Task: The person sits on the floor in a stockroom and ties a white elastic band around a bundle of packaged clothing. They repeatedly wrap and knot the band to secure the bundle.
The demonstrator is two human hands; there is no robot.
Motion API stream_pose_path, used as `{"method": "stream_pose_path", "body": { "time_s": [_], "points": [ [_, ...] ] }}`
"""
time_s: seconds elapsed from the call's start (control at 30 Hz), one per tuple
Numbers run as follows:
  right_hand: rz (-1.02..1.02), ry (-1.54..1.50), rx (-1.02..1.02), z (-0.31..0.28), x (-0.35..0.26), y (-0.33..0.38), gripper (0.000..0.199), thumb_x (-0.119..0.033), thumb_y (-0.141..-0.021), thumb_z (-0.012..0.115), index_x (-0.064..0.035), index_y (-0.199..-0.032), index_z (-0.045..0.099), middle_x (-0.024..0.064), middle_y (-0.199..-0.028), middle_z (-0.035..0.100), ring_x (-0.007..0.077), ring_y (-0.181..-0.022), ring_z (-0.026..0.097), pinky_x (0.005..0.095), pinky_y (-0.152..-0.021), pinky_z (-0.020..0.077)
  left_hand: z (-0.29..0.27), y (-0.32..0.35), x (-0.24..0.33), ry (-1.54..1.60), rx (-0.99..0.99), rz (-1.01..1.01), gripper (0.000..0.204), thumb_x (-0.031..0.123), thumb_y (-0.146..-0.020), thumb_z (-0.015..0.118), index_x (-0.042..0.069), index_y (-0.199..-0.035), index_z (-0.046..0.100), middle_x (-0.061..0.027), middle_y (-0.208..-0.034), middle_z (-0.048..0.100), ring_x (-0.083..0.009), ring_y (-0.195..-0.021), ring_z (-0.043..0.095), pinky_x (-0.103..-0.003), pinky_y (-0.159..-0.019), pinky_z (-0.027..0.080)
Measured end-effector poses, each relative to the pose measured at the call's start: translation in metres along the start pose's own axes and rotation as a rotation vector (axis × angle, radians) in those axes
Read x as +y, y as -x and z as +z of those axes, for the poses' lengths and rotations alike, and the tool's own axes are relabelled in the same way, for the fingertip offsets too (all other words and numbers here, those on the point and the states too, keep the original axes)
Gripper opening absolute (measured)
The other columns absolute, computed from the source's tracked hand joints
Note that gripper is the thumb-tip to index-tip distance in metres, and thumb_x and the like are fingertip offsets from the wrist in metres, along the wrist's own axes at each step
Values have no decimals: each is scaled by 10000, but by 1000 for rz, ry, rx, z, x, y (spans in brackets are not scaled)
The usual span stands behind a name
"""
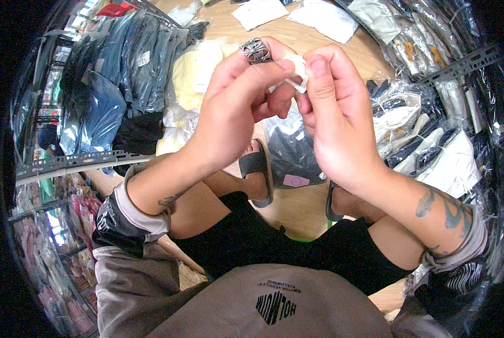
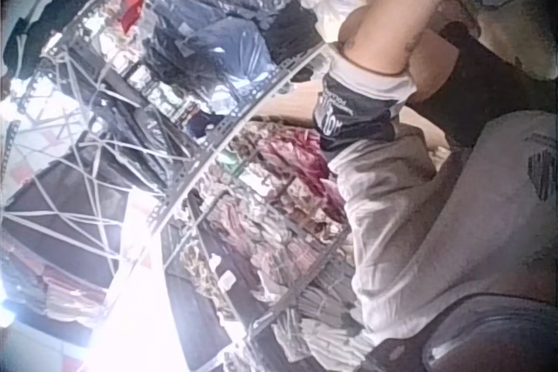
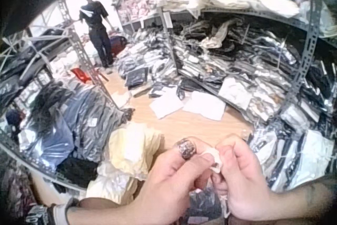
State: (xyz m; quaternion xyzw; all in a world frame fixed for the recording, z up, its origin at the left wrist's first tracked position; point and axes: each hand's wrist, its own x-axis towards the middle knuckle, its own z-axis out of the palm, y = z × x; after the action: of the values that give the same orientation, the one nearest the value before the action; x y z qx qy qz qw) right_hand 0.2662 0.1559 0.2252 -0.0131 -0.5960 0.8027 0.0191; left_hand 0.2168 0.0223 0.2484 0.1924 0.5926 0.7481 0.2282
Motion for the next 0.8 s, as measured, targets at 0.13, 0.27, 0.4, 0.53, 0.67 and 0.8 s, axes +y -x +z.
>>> {"method": "stream_pose_path", "body": {
  "time_s": [0.13, 0.27, 0.4, 0.53, 0.67, 0.8],
  "points": [
    [-86, -5, -28, 3, -1, 4, 223, -332, -1013, 373, -122, -1019, 448, -26, -683, 466, 1, -507, 294, 161, -439, 196, -17, -5, 6, -14, -94, -42, 170, 168, -885, 513, 22, -910, 597, -54, -718, 590, -118, -636, 567, -215, -590, 380],
    [-60, -79, -97, -2, -15, 3, 224, -318, -1004, 413, -105, -966, 474, -33, -709, 506, -6, -565, 370, 151, -466, 237, -14, 1, 15, 25, -164, -2, 169, 135, -906, 524, 1, -972, 605, -82, -834, 634, -143, -764, 610, -263, -770, 445],
    [-139, -29, -70, -1, -16, 3, 229, -315, -1002, 419, -101, -948, 478, -34, -711, 516, -11, -561, 372, 151, -472, 240, -7, 6, 14, -130, -170, 100, 207, 175, -933, 537, 3, -1044, 569, -72, -886, 620, -144, -826, 597, -282, -787, 453],
    [-213, 31, -36, -1, -10, 3, 239, -323, -1002, 419, -102, -947, 491, -36, -685, 515, -12, -547, 366, 150, -471, 238, -6, 11, 12, 18, -158, 42, 222, 178, -945, 517, 0, -1076, 540, -57, -870, 601, -144, -829, 582, -263, -783, 440],
    [-97, 56, -86, -6, -12, 0, 215, -305, -997, 433, -95, -1014, 480, 7, -729, 545, -16, -497, 351, 140, -431, 222, -11, 6, 10, 217, -138, 6, 242, 106, -929, 488, -2, -1143, 457, -59, -840, 585, -138, -773, 556, -252, -752, 421],
    [272, -214, -367, -28, -29, -13, 182, -241, -971, 490, -94, -1077, 470, 84, -815, 617, -22, -458, 349, 129, -407, 202, -14, 7, 18, 245, -125, 26, 307, 61, -905, 474, 5, -1185, 361, -64, -812, 558, -132, -718, 516, -255, -693, 394]
  ]
}}
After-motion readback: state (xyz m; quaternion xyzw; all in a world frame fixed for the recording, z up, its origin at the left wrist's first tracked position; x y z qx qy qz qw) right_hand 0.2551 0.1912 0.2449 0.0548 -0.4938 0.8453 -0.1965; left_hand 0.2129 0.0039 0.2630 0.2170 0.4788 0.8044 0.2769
